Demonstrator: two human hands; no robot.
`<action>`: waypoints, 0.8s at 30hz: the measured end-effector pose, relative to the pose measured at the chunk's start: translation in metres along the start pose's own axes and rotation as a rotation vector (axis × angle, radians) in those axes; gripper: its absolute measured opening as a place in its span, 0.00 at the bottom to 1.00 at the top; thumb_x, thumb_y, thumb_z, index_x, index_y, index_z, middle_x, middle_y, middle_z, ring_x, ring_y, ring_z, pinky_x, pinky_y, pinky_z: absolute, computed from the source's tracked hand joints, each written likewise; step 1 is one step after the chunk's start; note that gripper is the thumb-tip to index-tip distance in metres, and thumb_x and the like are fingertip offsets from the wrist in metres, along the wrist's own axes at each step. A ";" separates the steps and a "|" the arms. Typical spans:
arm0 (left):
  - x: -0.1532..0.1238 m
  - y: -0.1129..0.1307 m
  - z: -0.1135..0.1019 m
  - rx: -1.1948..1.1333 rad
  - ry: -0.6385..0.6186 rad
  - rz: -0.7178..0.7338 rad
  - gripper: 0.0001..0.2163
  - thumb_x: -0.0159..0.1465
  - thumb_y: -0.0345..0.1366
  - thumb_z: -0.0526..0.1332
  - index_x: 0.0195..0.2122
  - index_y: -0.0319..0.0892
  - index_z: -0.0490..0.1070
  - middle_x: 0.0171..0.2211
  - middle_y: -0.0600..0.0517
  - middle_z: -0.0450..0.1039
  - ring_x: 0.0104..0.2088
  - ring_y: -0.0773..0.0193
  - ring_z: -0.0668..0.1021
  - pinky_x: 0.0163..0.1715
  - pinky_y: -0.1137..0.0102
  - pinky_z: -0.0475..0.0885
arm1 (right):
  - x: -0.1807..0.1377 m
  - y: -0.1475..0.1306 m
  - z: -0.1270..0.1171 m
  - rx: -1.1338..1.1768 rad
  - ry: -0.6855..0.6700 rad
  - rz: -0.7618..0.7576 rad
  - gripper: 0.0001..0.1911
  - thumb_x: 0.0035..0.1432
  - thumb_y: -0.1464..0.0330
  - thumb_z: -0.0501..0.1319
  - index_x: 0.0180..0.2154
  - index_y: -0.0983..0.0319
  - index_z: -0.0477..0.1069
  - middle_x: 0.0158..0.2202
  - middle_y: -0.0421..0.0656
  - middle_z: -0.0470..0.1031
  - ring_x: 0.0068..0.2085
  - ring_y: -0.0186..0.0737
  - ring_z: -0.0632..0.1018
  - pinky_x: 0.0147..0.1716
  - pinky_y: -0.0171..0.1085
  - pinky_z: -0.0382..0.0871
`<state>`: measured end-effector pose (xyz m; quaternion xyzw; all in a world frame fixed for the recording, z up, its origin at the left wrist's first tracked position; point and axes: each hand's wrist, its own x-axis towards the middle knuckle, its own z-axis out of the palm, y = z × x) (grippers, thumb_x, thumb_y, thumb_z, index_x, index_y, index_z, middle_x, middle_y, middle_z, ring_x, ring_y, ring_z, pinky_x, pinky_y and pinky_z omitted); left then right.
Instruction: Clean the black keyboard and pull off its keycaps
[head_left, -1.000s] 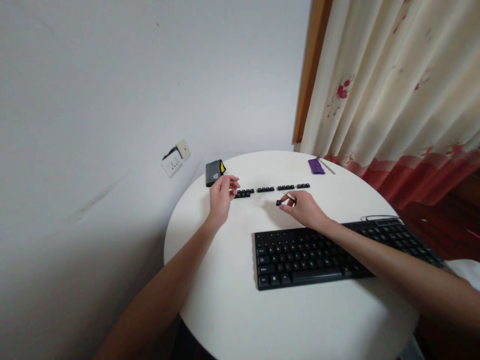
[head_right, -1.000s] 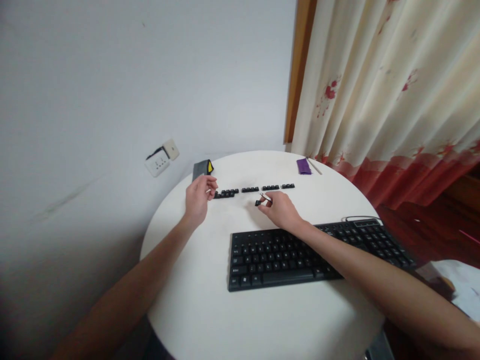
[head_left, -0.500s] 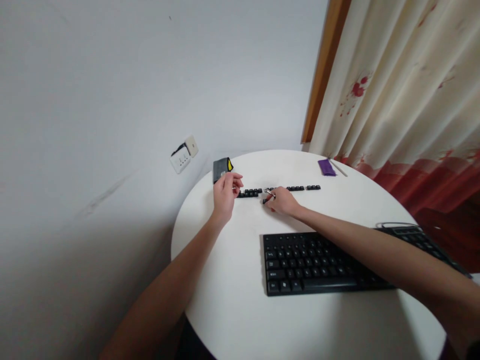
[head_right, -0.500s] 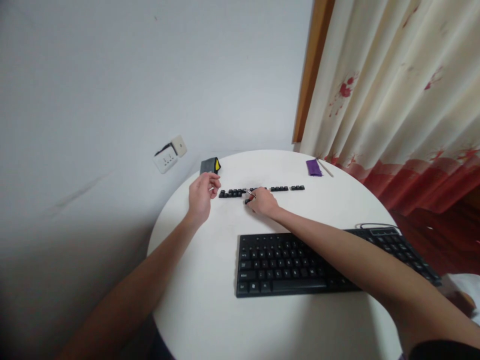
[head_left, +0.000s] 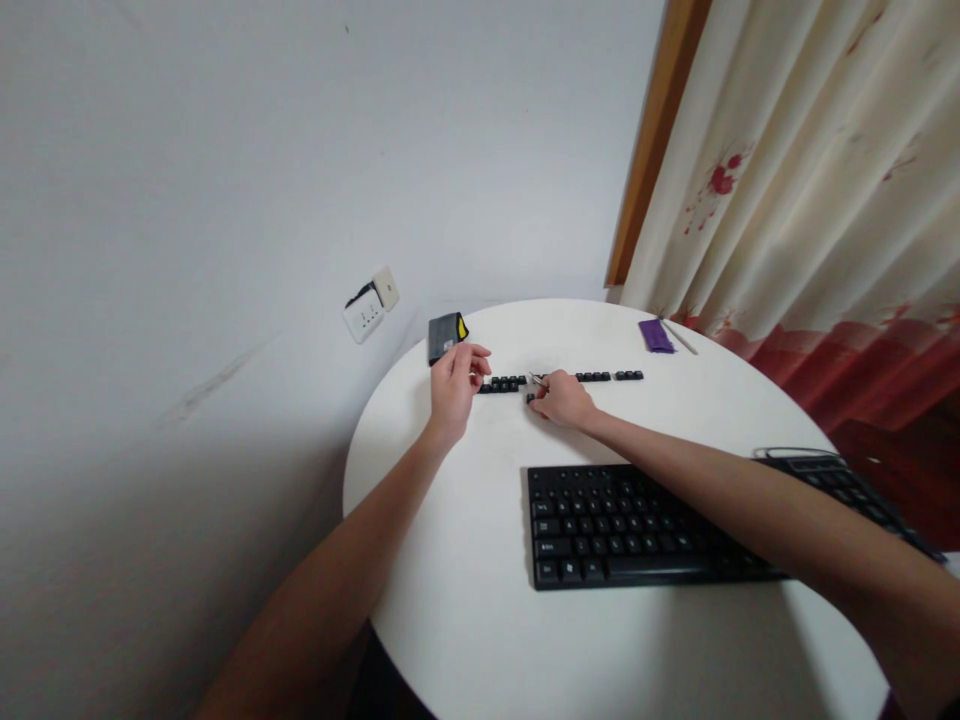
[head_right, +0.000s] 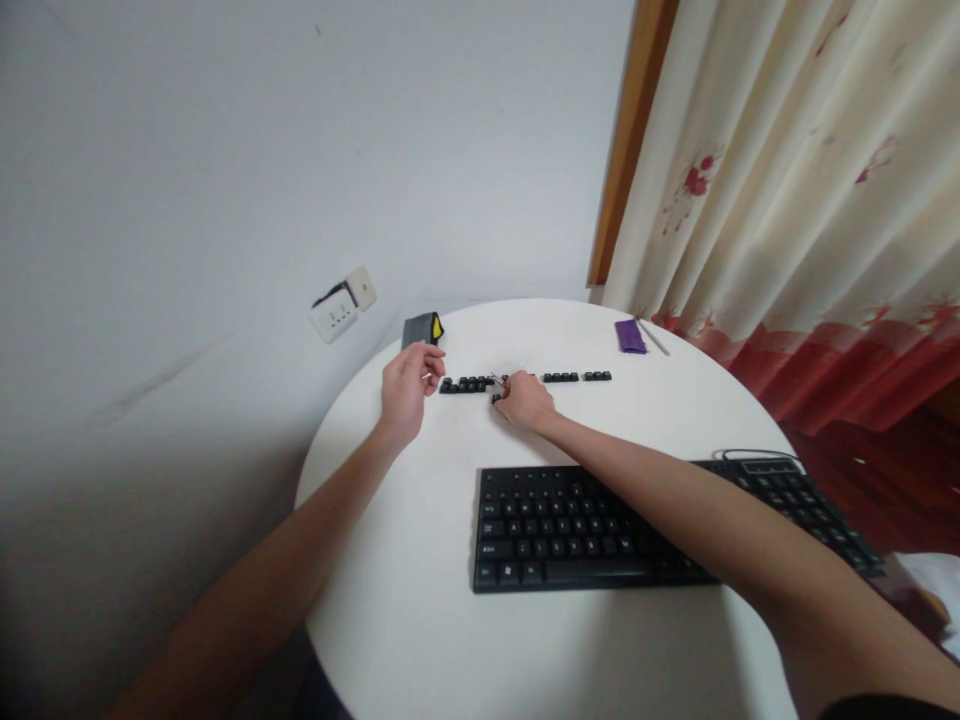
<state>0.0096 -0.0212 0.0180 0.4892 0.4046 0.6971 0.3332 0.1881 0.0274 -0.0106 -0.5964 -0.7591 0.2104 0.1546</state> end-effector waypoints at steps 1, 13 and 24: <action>0.000 0.000 0.000 0.003 0.000 0.001 0.16 0.65 0.48 0.58 0.33 0.39 0.74 0.23 0.52 0.69 0.20 0.72 0.67 0.17 0.76 0.56 | 0.001 -0.002 0.001 -0.005 0.000 0.007 0.07 0.49 0.68 0.64 0.33 0.62 0.79 0.33 0.48 0.80 0.35 0.44 0.79 0.31 0.35 0.67; -0.004 0.003 0.003 0.020 -0.039 -0.011 0.18 0.66 0.49 0.58 0.32 0.39 0.74 0.23 0.52 0.69 0.21 0.72 0.67 0.17 0.76 0.57 | 0.015 -0.008 0.008 -0.045 0.043 0.010 0.08 0.52 0.67 0.63 0.34 0.62 0.78 0.38 0.51 0.80 0.39 0.48 0.80 0.34 0.38 0.70; -0.003 0.003 0.002 0.012 -0.025 0.010 0.17 0.66 0.48 0.58 0.31 0.39 0.74 0.23 0.51 0.69 0.22 0.71 0.68 0.18 0.76 0.58 | 0.018 -0.011 0.010 -0.044 0.047 0.019 0.09 0.52 0.68 0.62 0.36 0.62 0.77 0.39 0.52 0.80 0.40 0.49 0.80 0.34 0.37 0.70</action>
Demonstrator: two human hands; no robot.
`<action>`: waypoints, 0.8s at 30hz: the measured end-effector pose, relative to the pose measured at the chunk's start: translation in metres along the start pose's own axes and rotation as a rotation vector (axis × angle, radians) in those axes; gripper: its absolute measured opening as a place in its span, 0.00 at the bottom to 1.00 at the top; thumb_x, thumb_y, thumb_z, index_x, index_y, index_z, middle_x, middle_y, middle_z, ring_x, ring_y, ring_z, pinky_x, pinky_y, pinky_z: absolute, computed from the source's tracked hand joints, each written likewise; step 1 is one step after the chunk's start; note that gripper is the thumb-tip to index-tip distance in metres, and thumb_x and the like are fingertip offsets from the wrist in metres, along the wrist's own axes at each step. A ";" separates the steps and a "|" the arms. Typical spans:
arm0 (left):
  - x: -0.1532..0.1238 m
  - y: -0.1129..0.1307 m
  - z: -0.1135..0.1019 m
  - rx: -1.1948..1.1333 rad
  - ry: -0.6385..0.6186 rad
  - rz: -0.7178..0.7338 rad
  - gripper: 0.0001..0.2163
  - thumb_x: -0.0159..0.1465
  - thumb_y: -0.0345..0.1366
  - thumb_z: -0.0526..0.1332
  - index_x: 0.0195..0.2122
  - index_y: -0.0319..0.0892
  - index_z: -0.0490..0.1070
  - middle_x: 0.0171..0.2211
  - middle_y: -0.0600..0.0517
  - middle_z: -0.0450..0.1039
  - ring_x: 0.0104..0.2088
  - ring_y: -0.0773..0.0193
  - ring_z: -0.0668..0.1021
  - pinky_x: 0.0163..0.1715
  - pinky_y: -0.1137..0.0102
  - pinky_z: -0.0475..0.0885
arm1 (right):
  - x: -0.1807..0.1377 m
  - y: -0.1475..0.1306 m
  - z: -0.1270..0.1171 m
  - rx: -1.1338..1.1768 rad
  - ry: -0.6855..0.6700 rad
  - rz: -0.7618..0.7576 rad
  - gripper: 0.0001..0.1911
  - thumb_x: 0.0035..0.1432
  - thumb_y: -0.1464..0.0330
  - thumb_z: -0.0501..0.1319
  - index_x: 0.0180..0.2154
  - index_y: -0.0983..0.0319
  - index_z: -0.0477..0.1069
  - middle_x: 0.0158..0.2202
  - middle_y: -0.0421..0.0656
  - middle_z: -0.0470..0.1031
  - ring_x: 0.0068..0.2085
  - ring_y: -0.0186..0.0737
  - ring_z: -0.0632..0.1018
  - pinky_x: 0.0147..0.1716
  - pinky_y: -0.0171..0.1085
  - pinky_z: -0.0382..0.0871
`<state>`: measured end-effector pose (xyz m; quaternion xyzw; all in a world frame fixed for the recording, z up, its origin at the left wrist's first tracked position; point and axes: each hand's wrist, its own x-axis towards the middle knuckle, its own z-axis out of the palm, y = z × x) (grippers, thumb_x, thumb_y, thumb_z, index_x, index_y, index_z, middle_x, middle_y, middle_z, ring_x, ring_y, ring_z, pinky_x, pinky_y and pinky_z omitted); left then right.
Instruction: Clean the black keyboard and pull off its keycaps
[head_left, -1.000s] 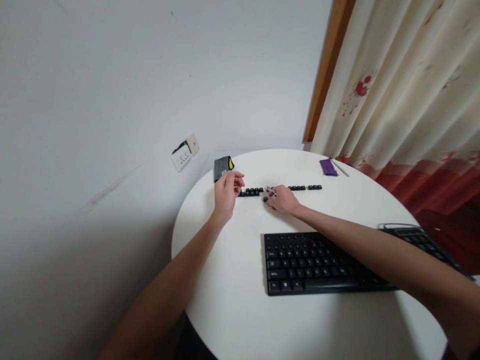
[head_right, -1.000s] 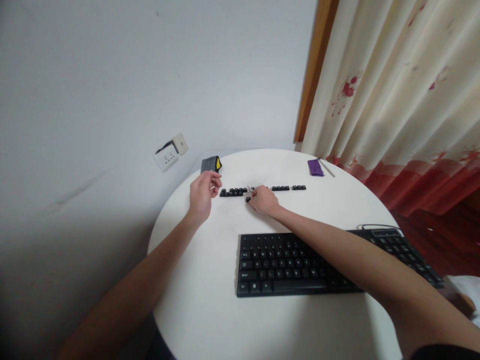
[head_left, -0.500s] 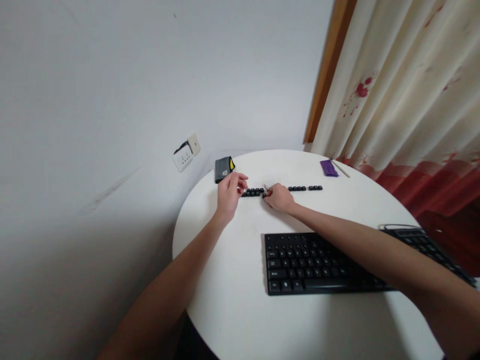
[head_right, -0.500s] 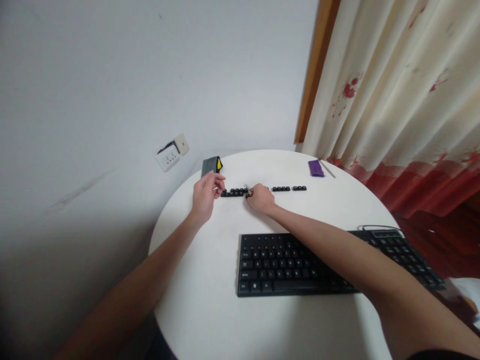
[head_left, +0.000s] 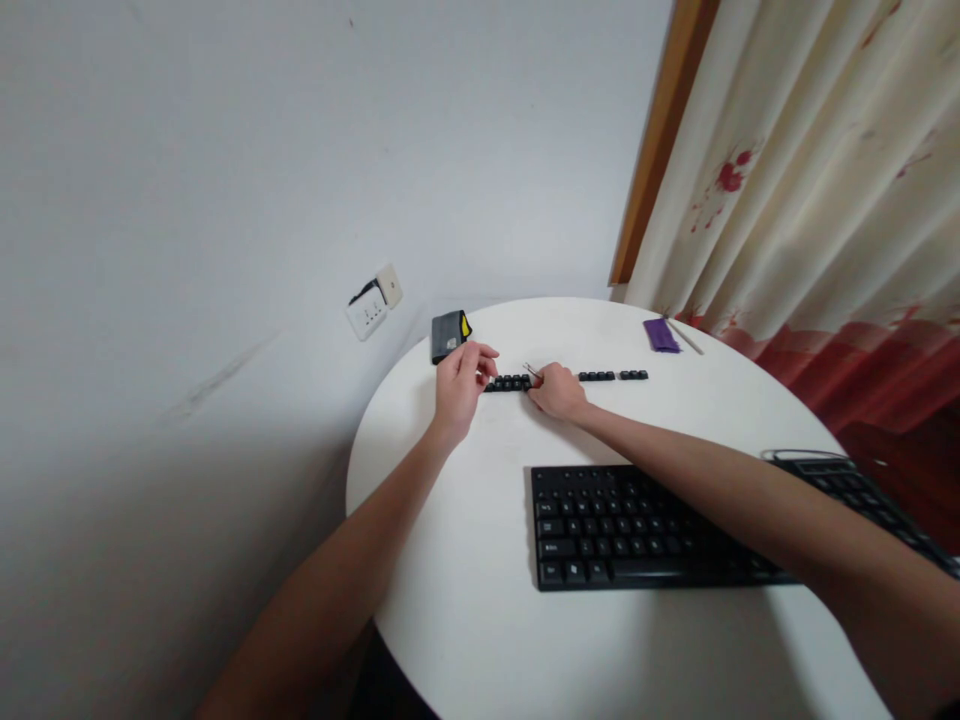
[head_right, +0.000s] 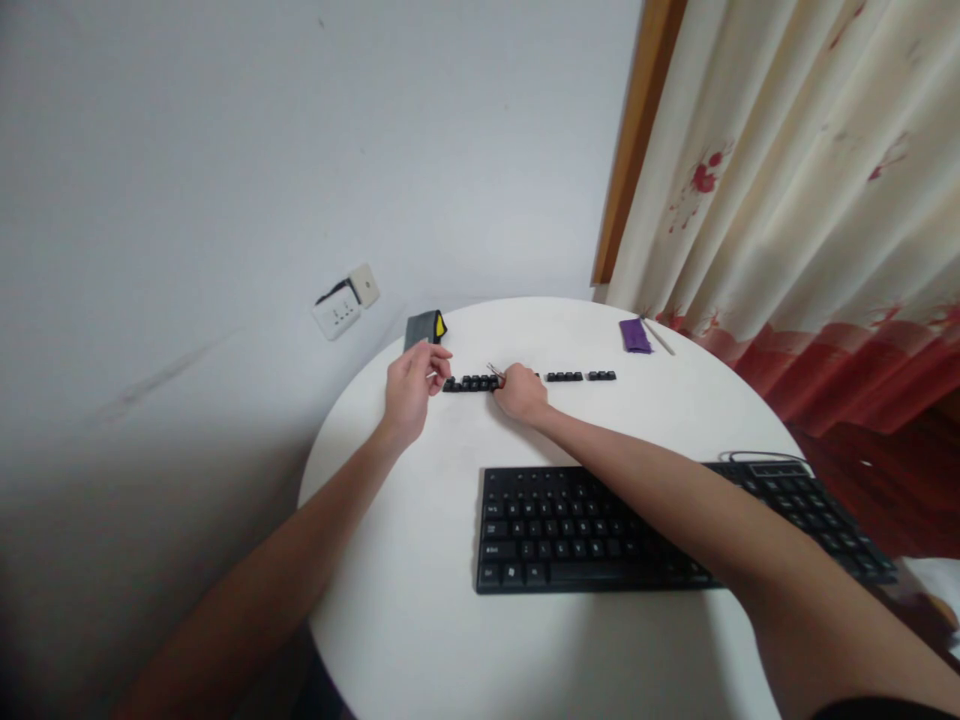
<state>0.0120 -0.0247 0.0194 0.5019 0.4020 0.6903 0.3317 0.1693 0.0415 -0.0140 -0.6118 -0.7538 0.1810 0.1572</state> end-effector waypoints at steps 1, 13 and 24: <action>0.000 0.000 0.000 0.000 -0.001 -0.001 0.17 0.66 0.48 0.58 0.31 0.39 0.74 0.23 0.51 0.69 0.22 0.71 0.68 0.18 0.76 0.58 | 0.000 0.000 0.000 0.000 0.001 0.002 0.09 0.52 0.68 0.62 0.37 0.63 0.77 0.39 0.52 0.80 0.40 0.49 0.80 0.34 0.37 0.70; 0.000 0.000 0.000 -0.003 -0.001 -0.002 0.17 0.66 0.49 0.58 0.32 0.39 0.74 0.23 0.52 0.69 0.21 0.71 0.68 0.18 0.76 0.58 | 0.002 0.000 0.003 -0.004 0.005 -0.009 0.10 0.54 0.68 0.62 0.38 0.63 0.77 0.39 0.51 0.80 0.40 0.47 0.80 0.35 0.37 0.69; 0.000 0.003 -0.001 -0.004 0.020 0.005 0.17 0.66 0.48 0.58 0.31 0.39 0.74 0.21 0.52 0.69 0.20 0.71 0.67 0.17 0.75 0.57 | -0.007 0.000 -0.018 0.189 0.009 -0.054 0.08 0.54 0.68 0.62 0.30 0.65 0.78 0.28 0.49 0.80 0.33 0.42 0.79 0.33 0.34 0.67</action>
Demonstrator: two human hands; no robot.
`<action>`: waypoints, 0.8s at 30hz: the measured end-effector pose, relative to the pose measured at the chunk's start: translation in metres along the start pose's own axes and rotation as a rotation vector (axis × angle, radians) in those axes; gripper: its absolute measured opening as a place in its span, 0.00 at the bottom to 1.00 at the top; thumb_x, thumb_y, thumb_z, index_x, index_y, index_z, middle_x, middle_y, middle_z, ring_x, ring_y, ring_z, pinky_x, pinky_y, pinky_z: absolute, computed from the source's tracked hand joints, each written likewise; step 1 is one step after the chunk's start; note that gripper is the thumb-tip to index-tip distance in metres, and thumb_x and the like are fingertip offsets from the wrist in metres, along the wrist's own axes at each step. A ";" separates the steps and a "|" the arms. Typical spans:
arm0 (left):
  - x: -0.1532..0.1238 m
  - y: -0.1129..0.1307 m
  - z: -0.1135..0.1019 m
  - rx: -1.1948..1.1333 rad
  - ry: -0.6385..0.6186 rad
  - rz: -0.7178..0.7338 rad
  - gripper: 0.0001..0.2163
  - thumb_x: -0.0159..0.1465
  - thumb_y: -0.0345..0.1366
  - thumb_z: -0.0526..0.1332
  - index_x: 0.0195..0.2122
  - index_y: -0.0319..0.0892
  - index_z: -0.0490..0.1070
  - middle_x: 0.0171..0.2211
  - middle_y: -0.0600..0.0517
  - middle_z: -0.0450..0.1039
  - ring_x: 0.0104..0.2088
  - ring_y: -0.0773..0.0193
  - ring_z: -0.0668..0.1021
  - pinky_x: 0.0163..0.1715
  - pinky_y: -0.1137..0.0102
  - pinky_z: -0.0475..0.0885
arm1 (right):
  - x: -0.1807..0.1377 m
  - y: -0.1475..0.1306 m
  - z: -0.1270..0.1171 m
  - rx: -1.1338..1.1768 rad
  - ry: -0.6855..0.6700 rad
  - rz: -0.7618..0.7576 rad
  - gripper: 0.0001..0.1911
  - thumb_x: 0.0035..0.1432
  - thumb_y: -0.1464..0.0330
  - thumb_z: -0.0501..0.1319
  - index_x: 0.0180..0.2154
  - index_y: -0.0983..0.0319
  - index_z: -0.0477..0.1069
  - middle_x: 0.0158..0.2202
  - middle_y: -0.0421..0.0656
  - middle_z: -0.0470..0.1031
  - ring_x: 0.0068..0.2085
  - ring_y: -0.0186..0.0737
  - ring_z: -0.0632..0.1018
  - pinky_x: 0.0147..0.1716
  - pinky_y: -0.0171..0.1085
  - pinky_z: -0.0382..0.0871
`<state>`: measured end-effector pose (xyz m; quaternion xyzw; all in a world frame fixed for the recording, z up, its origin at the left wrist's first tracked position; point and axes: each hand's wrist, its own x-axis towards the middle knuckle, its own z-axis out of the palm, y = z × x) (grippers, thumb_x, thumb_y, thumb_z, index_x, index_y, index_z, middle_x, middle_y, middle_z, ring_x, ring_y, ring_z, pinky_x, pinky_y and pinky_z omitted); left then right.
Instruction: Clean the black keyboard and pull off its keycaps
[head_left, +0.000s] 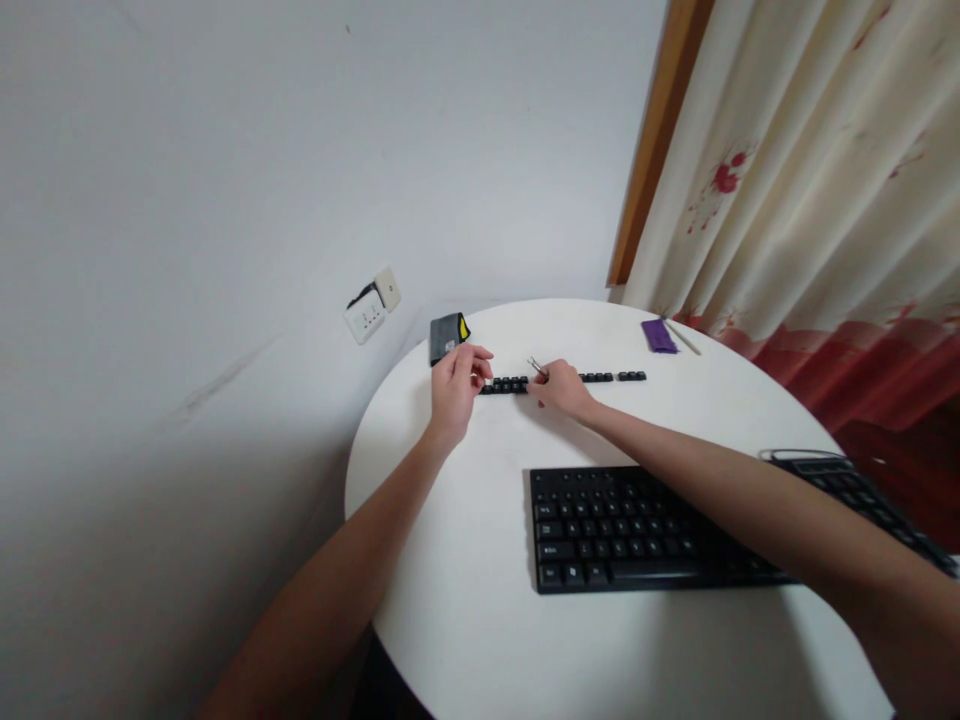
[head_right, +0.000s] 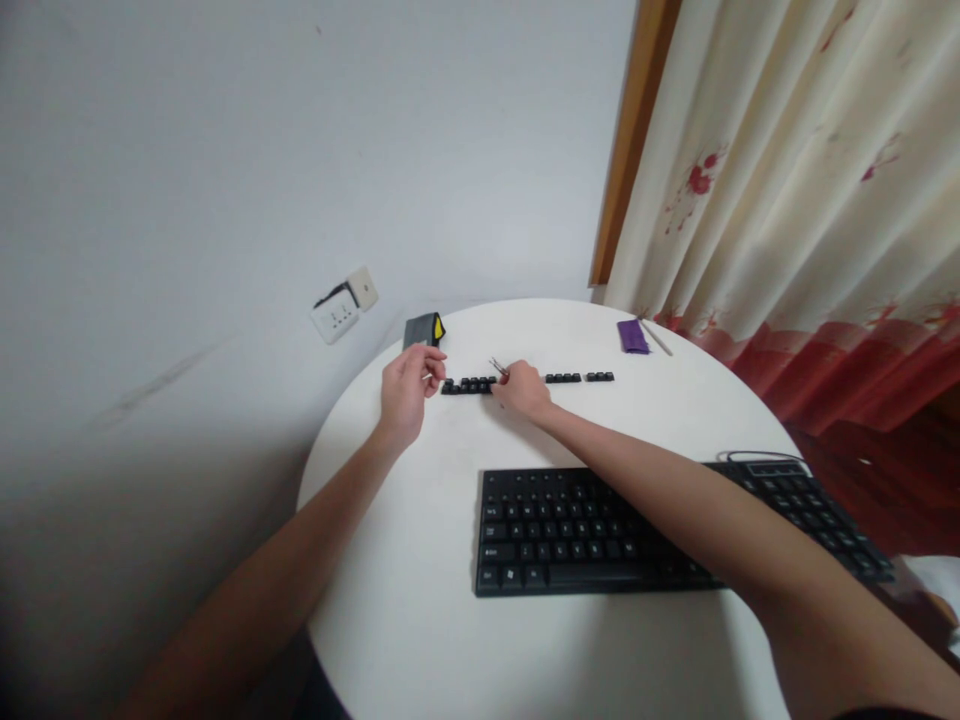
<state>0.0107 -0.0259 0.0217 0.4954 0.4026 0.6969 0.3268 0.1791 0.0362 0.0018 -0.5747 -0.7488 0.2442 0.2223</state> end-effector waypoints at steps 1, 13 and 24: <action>0.000 0.000 0.000 0.003 0.003 0.004 0.17 0.66 0.48 0.58 0.31 0.39 0.74 0.21 0.52 0.69 0.20 0.71 0.67 0.17 0.75 0.57 | -0.002 0.000 -0.007 0.056 0.010 0.001 0.09 0.55 0.67 0.61 0.29 0.65 0.78 0.25 0.48 0.79 0.31 0.41 0.78 0.32 0.34 0.66; -0.005 -0.002 0.005 0.026 -0.018 -0.010 0.18 0.67 0.48 0.56 0.31 0.38 0.73 0.21 0.53 0.68 0.20 0.72 0.66 0.18 0.76 0.56 | -0.056 0.032 -0.097 0.764 0.270 -0.115 0.34 0.62 0.43 0.49 0.29 0.66 0.74 0.27 0.50 0.76 0.26 0.38 0.75 0.27 0.36 0.70; -0.024 -0.009 0.022 0.433 -0.624 -0.078 0.13 0.66 0.42 0.57 0.35 0.39 0.76 0.29 0.51 0.75 0.30 0.67 0.73 0.31 0.73 0.66 | -0.098 0.055 -0.098 0.598 0.438 -0.193 0.38 0.63 0.40 0.42 0.31 0.63 0.77 0.23 0.43 0.69 0.22 0.35 0.68 0.21 0.35 0.59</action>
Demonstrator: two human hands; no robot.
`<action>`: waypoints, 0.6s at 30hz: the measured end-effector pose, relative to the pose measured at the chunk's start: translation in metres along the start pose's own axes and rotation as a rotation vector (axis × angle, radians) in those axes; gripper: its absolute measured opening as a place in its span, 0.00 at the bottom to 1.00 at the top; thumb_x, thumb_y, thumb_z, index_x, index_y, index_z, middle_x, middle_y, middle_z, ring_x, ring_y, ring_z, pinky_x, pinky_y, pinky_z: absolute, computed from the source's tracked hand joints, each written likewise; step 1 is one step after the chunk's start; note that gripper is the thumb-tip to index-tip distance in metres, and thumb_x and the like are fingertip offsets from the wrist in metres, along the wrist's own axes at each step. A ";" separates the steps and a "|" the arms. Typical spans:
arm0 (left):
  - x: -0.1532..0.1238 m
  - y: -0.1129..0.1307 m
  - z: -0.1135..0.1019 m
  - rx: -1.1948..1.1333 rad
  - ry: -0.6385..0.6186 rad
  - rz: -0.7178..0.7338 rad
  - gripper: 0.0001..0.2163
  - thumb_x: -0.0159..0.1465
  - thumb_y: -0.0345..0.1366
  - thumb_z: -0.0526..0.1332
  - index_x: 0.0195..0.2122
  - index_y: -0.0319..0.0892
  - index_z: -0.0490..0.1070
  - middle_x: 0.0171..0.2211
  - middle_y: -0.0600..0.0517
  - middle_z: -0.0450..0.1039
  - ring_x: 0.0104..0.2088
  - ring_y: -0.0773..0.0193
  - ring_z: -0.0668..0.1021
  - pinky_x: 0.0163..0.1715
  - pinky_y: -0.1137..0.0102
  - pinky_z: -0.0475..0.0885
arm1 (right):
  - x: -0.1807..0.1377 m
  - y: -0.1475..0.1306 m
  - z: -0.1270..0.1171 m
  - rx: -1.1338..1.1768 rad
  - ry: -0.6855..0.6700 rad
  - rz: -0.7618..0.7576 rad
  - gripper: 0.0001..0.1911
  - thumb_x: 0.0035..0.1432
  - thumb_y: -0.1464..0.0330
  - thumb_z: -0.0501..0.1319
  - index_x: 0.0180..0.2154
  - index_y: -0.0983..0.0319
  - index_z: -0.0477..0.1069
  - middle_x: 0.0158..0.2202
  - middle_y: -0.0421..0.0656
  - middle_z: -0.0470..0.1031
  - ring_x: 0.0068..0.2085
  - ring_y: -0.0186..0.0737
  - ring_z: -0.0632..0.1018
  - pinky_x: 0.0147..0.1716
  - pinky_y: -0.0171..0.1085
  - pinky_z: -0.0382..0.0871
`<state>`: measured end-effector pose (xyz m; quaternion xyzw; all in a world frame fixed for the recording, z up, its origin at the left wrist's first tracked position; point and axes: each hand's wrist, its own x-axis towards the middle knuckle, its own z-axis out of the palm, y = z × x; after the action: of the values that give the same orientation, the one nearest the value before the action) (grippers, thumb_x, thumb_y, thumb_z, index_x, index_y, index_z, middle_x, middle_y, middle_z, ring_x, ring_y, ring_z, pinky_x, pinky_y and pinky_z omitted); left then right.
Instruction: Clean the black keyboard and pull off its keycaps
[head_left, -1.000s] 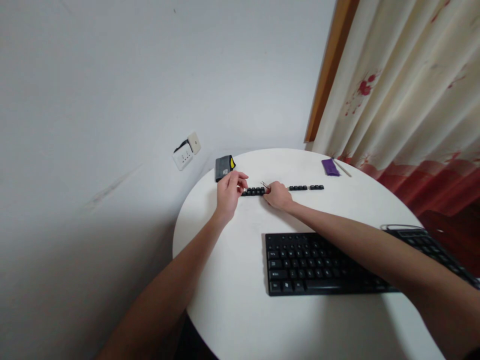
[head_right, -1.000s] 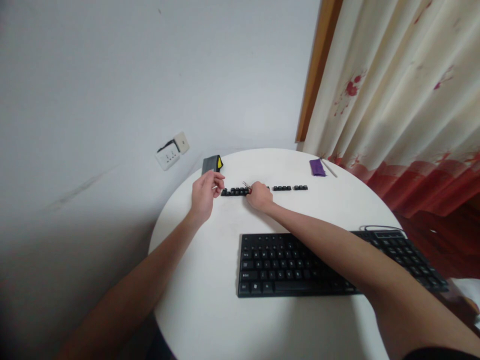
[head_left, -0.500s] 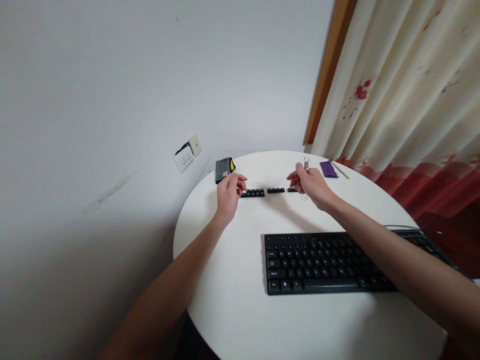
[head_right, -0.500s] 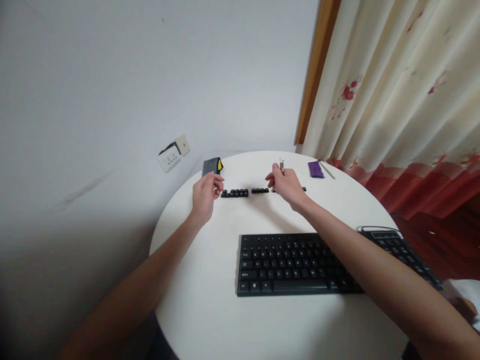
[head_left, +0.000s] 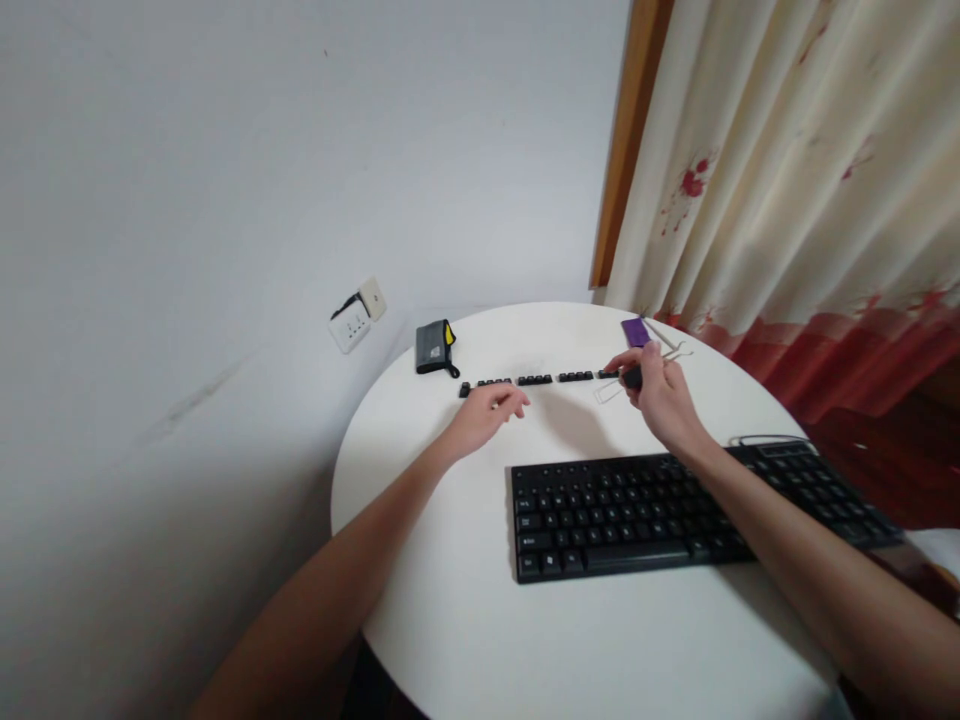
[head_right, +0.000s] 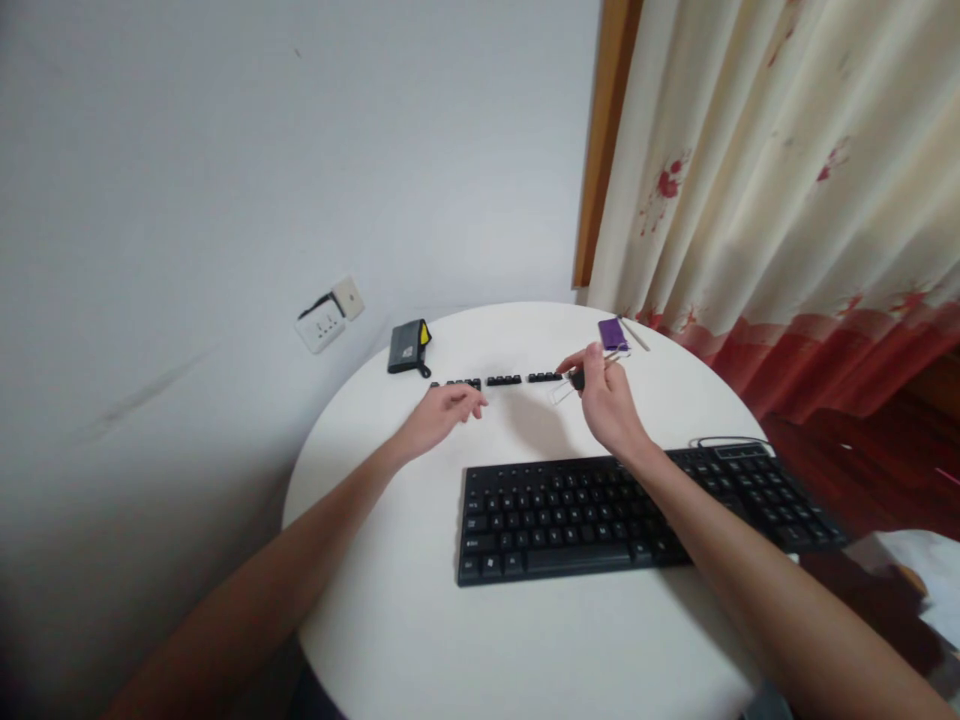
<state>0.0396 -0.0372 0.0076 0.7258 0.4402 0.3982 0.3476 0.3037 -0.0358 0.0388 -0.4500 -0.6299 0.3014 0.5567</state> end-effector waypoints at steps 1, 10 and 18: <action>-0.002 0.000 0.005 0.052 -0.100 -0.008 0.12 0.66 0.42 0.58 0.36 0.39 0.77 0.30 0.50 0.76 0.32 0.66 0.75 0.33 0.72 0.67 | -0.002 -0.002 0.000 0.005 -0.006 0.001 0.38 0.63 0.41 0.42 0.31 0.63 0.77 0.21 0.42 0.67 0.21 0.34 0.66 0.20 0.35 0.57; -0.013 0.009 0.035 0.236 -0.464 0.047 0.13 0.65 0.42 0.61 0.35 0.39 0.80 0.32 0.50 0.77 0.32 0.65 0.76 0.33 0.72 0.67 | -0.010 -0.002 0.003 0.032 -0.066 0.097 0.37 0.64 0.42 0.44 0.28 0.65 0.75 0.17 0.39 0.62 0.18 0.31 0.61 0.18 0.34 0.53; -0.014 0.007 0.039 0.198 -0.430 -0.003 0.12 0.64 0.40 0.63 0.31 0.38 0.80 0.29 0.51 0.76 0.30 0.66 0.76 0.31 0.73 0.66 | -0.013 -0.001 0.009 -0.024 -0.108 0.131 0.35 0.65 0.45 0.45 0.29 0.65 0.75 0.17 0.40 0.63 0.19 0.33 0.64 0.19 0.35 0.54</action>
<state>0.0722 -0.0585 -0.0074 0.8237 0.3943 0.1888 0.3611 0.2949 -0.0467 0.0325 -0.4799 -0.6318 0.3536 0.4955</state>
